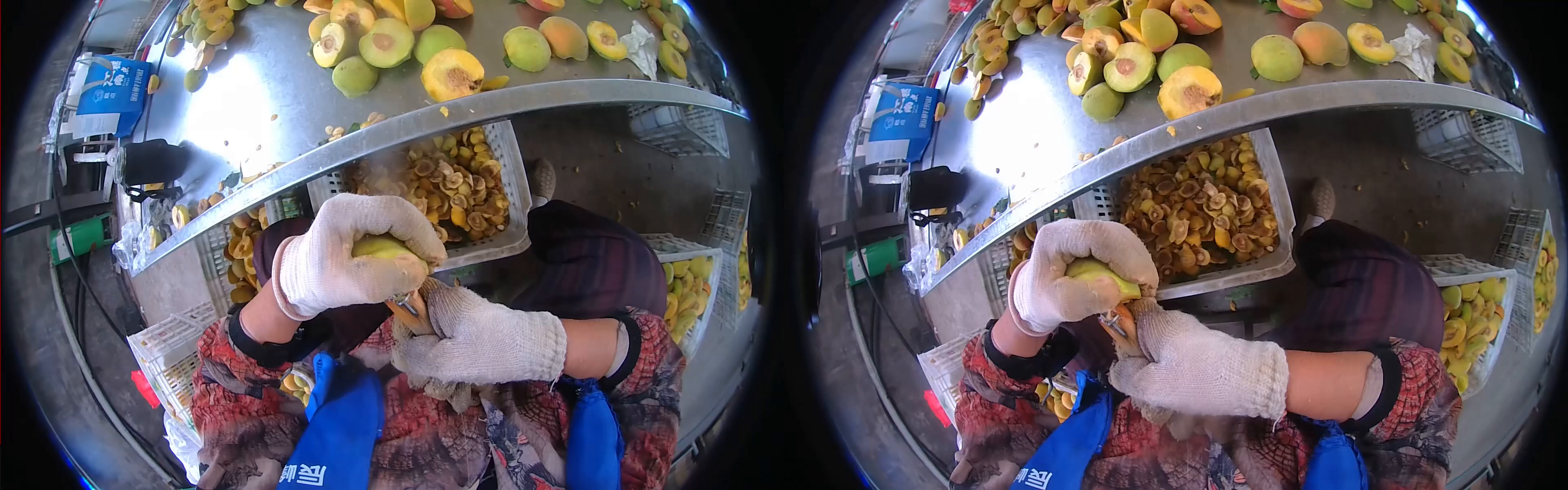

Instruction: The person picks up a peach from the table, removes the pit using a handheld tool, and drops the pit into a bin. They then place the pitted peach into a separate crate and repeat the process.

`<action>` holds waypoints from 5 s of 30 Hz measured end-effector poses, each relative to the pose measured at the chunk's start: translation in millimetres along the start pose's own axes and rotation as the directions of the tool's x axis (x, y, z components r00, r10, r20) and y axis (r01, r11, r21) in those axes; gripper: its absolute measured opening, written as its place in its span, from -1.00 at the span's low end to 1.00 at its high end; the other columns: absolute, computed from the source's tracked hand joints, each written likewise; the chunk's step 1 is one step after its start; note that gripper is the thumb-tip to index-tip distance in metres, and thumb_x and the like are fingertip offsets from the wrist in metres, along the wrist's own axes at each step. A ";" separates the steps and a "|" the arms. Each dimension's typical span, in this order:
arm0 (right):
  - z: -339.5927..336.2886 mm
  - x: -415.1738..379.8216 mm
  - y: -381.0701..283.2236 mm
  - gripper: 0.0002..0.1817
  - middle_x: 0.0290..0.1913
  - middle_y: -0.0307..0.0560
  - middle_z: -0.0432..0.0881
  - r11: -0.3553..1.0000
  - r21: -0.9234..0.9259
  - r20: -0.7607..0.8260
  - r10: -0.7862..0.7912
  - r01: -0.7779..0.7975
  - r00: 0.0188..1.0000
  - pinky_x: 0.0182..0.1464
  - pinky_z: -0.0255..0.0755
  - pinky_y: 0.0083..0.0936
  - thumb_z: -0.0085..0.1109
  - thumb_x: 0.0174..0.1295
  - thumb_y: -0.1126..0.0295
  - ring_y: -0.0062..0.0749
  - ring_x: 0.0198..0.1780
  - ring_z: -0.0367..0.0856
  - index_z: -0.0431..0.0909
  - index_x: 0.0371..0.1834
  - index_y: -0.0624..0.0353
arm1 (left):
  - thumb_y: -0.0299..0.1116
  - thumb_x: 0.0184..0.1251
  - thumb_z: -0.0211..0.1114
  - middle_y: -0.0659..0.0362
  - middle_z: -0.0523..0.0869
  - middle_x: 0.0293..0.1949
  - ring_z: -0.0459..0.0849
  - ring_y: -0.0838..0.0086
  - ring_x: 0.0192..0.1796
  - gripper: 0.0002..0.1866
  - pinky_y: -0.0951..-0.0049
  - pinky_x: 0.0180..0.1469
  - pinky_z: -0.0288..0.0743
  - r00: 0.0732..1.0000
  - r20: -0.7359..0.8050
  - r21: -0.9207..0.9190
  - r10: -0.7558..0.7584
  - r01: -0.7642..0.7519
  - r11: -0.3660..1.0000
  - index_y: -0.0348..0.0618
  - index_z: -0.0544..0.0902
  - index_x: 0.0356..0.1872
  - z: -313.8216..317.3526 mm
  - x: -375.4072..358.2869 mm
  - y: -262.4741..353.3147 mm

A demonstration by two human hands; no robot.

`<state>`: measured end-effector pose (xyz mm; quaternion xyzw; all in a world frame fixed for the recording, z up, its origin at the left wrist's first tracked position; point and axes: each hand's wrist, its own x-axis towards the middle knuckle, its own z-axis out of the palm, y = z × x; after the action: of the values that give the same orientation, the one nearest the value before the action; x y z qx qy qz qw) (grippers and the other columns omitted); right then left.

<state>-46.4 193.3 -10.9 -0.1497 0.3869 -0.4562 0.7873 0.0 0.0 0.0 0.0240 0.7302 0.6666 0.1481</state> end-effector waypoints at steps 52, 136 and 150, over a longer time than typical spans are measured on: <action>-29.2 18.8 -12.4 -0.46 -0.58 -0.14 0.50 -0.263 -0.818 -0.135 -0.778 -0.512 0.614 -0.69 0.42 -0.39 0.04 0.22 0.33 -0.35 -0.60 0.60 0.33 0.32 -0.01 | -0.26 0.13 0.34 0.09 0.70 -0.26 0.65 0.34 -0.23 -0.73 0.39 -0.10 0.52 0.472 -0.877 0.379 -0.083 0.789 0.484 -0.21 0.68 -0.20 -48.9 -125.8 -15.9; -15.4 7.5 -32.2 -0.61 -0.34 0.23 0.53 0.438 -0.858 -0.290 -0.845 0.269 0.449 -0.24 0.47 -0.04 0.19 0.13 0.26 0.24 -0.28 0.55 0.35 -0.07 0.25 | 0.29 0.21 0.18 0.00 0.58 -0.05 0.57 0.28 0.01 -0.22 0.26 0.06 0.51 0.705 -0.696 -0.318 0.135 -0.472 0.822 -0.26 0.41 0.14 43.7 31.4 17.5; -20.5 23.3 -6.1 -0.66 -0.24 0.23 0.56 0.446 -0.847 -0.226 -0.794 0.289 0.564 -0.23 0.50 -0.08 0.13 0.16 0.30 0.21 -0.23 0.57 0.42 -0.04 0.22 | 0.21 0.35 0.05 0.01 0.57 -0.14 0.59 0.22 -0.13 -0.39 0.22 -0.11 0.59 0.615 -0.783 -0.224 0.093 -0.417 0.881 -0.23 0.47 -0.01 47.1 26.3 -11.9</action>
<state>-58.7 172.9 -31.7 -0.4203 0.6853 -0.5234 0.2825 -11.5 50.3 -19.7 -0.1777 0.5674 0.7592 -0.2646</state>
